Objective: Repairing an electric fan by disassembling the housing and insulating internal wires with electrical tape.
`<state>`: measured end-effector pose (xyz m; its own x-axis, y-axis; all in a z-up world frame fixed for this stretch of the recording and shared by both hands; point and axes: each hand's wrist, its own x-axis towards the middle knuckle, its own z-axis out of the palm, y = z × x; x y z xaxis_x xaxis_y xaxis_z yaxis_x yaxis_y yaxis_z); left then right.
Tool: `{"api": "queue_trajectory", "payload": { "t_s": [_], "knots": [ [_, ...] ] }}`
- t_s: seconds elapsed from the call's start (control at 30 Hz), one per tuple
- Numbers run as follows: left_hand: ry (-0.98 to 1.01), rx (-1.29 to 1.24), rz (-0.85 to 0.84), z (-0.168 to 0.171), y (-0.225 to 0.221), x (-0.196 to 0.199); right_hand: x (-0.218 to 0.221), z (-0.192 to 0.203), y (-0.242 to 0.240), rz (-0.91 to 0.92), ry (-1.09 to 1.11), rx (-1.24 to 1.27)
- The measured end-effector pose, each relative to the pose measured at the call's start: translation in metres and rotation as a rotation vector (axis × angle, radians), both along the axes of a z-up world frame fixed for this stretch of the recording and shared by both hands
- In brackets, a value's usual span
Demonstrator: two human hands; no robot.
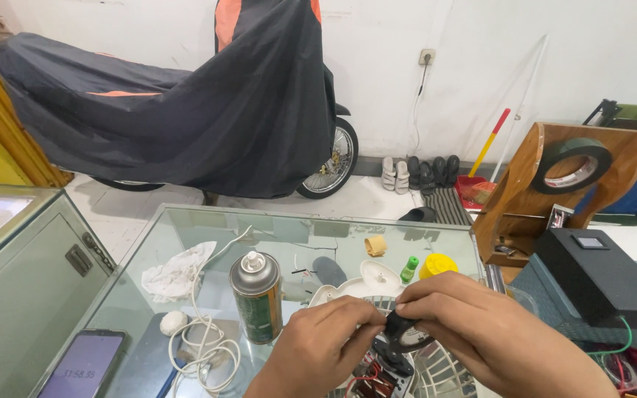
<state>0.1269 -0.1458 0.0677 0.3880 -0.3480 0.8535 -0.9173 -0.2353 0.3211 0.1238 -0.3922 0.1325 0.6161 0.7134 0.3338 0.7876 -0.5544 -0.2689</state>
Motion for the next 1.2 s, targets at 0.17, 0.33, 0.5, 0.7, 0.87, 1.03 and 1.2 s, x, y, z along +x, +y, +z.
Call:
{"api": "queue_trajectory", "payload": {
  "t_s": [0.17,0.33,0.5,0.7,0.87,1.03,1.2],
  "knots": [
    [-0.030,0.101,0.115,-0.007,-0.001,0.003,0.003,0.000,0.002,0.026,0.029,-0.009],
    [-0.130,0.118,0.190,-0.016,-0.001,0.004,0.003,0.003,0.005,-0.020,0.083,-0.010],
    [-0.149,0.099,0.164,-0.023,0.001,0.006,0.002,0.007,0.008,-0.027,0.071,0.025],
    [0.177,-0.141,-0.039,-0.017,0.000,-0.002,0.000,0.007,0.005,-0.064,0.053,0.096],
    [0.378,-0.231,-0.082,0.003,-0.002,-0.011,-0.001,0.010,0.000,-0.085,0.033,0.124],
    [0.194,-0.160,-0.082,-0.002,-0.002,-0.004,-0.002,0.007,-0.001,-0.119,0.099,0.031],
    [0.079,-0.207,-0.006,0.000,-0.008,-0.002,-0.001,0.009,0.008,-0.123,0.050,-0.004]
  ]
}}
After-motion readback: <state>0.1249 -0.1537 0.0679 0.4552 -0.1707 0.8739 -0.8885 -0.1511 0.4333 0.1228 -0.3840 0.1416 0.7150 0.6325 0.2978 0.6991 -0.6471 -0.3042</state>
